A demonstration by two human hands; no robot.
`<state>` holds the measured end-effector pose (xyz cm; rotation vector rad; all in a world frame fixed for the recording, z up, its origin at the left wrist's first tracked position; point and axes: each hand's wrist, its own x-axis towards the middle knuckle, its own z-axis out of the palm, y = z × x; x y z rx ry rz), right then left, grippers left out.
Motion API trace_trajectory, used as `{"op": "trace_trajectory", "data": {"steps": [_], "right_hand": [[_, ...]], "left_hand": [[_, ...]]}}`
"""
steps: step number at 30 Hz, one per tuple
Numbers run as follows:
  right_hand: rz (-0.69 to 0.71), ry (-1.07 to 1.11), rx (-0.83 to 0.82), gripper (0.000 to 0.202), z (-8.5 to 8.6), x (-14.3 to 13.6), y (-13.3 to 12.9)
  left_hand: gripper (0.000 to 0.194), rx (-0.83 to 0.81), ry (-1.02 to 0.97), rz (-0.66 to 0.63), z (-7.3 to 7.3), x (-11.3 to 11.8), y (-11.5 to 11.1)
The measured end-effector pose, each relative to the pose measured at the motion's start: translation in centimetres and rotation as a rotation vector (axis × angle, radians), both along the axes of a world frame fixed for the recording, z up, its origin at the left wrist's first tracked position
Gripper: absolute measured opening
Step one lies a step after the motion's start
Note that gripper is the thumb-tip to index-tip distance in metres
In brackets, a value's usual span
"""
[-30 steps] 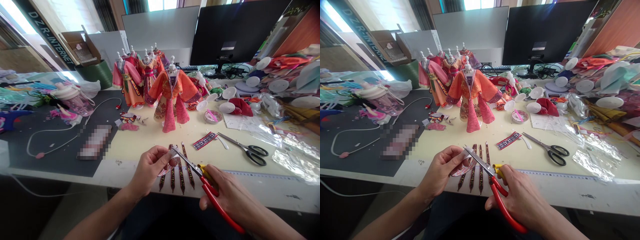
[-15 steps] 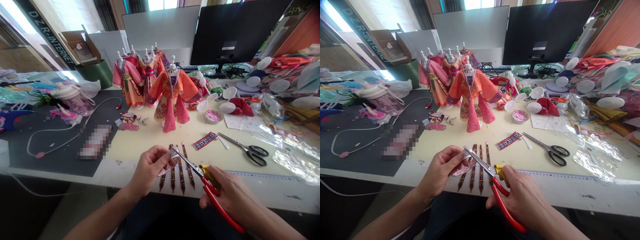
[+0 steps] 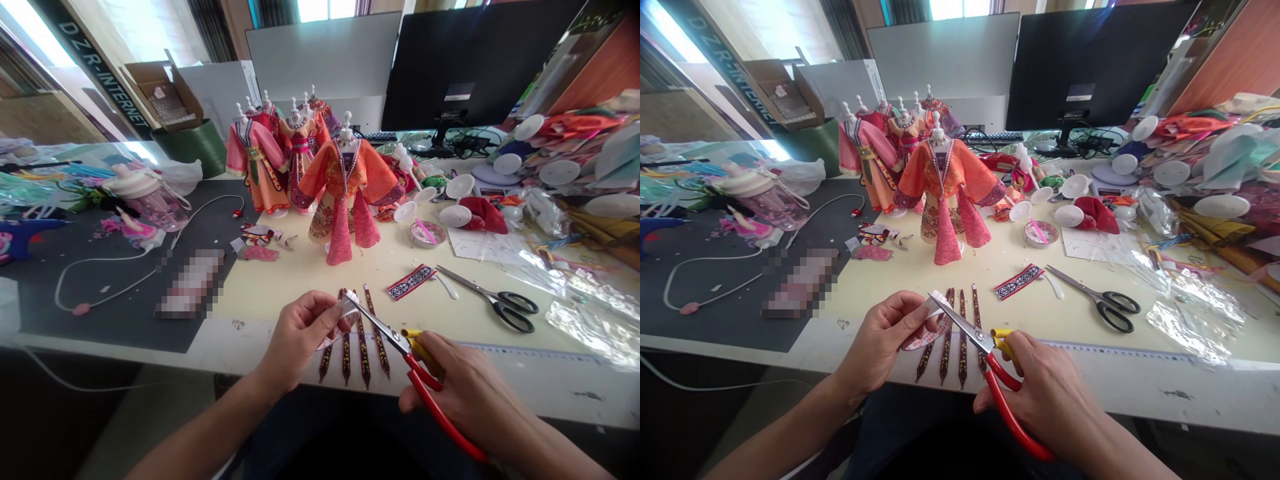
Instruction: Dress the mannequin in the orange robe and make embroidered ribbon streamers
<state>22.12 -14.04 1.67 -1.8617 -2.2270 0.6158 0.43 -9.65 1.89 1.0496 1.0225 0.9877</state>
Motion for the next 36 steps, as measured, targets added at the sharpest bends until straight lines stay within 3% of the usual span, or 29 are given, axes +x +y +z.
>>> {"op": "trace_trajectory", "data": {"steps": [8, 15, 19, 25, 28, 31, 33, 36], "right_hand": [[0.015, -0.027, 0.206, 0.04, -0.7, 1.0, 0.1], [0.044, -0.127, 0.39, 0.041, -1.6, 2.3, 0.3], [0.058, -0.188, 0.438, 0.042, -2.2, 2.8, 0.2], [0.085, -0.287, 0.502, 0.042, -2.8, 3.6, 0.0], [0.106, -0.327, 0.516, 0.042, -3.0, 3.9, 0.0], [0.128, -0.342, 0.523, 0.039, -3.2, 3.9, 0.0], [0.148, -0.335, 0.536, 0.039, -3.2, 3.8, 0.1], [0.194, -0.322, 0.563, 0.042, -3.2, 3.5, 0.1]], "left_hand": [[0.02, 0.075, 0.168, 0.034, 0.0, -0.6, -0.2], [0.018, 0.489, 0.834, 0.151, -1.5, -4.9, 2.0], [0.046, 0.595, 1.147, 0.075, -3.5, -7.6, 4.2], [0.05, 0.798, 1.417, 0.066, -5.3, -8.8, 5.9], [0.053, 0.895, 1.395, 0.153, -4.8, -8.6, 5.7], [0.034, 0.92, 1.199, 0.228, -3.5, -7.5, 4.6], [0.023, 0.808, 0.969, 0.12, -2.3, -6.2, 3.6], [0.024, 0.474, 0.627, -0.129, -0.7, -4.2, 2.3]]}}
